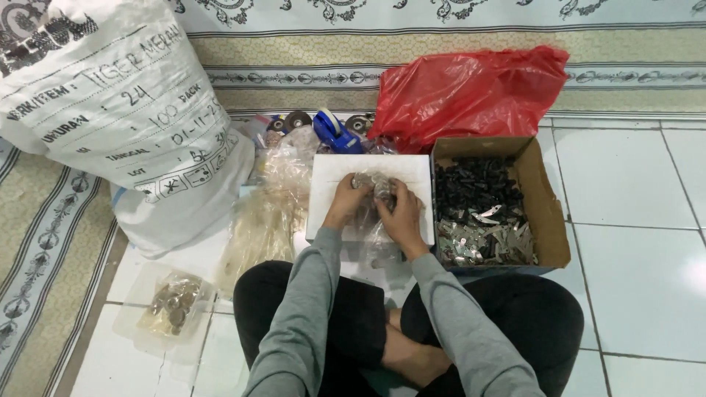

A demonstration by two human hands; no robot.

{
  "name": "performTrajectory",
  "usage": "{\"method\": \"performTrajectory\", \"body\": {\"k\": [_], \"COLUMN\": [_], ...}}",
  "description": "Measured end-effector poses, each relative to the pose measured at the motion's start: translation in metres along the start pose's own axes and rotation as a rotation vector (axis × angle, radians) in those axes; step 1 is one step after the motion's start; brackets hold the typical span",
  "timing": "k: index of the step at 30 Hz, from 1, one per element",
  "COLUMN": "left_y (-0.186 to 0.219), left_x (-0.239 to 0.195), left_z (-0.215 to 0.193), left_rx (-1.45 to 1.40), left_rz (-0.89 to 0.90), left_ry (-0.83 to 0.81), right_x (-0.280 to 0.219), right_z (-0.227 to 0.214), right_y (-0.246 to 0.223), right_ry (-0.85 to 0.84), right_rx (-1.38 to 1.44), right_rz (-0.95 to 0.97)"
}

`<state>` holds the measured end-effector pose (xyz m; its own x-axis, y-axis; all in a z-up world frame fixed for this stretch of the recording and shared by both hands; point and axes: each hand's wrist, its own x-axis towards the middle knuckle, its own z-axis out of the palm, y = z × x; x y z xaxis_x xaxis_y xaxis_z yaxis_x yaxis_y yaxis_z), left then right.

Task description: The person sits on the floor and packs small metal parts into clear plastic bags. They place the parts into a bag, seal it, and set it aside, repeating this process with additional parts from a nearby box.

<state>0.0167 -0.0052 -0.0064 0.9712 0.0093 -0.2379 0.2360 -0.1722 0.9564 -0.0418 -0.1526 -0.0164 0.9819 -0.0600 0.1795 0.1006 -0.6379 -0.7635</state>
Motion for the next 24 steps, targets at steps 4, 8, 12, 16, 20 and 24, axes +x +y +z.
{"method": "performTrajectory", "body": {"k": [4,8,12,16,20,24], "left_y": [0.020,0.012,0.019,0.031,-0.011,-0.004], "left_x": [-0.019,-0.006,-0.010,-0.041,-0.033,-0.038], "left_z": [0.001,0.004,-0.010,-0.016,-0.007,-0.013], "left_rx": [-0.146,-0.160,0.006,0.214,0.736,0.672], "left_rz": [-0.038,-0.049,0.132,0.323,0.504,0.232], "left_ry": [0.028,0.053,0.112,0.368,0.616,0.385], "right_x": [0.014,0.025,0.016,0.011,0.007,0.004], "right_z": [-0.006,0.001,-0.009,-0.022,-0.021,-0.021], "right_y": [-0.002,0.011,-0.011,-0.019,-0.026,-0.014], "right_ry": [0.054,0.033,-0.155,-0.192,-0.245,-0.232], "right_rx": [0.287,0.447,0.464,0.377,0.268,0.243], "right_rz": [0.182,0.235,0.165,0.157,-0.023,-0.048]}}
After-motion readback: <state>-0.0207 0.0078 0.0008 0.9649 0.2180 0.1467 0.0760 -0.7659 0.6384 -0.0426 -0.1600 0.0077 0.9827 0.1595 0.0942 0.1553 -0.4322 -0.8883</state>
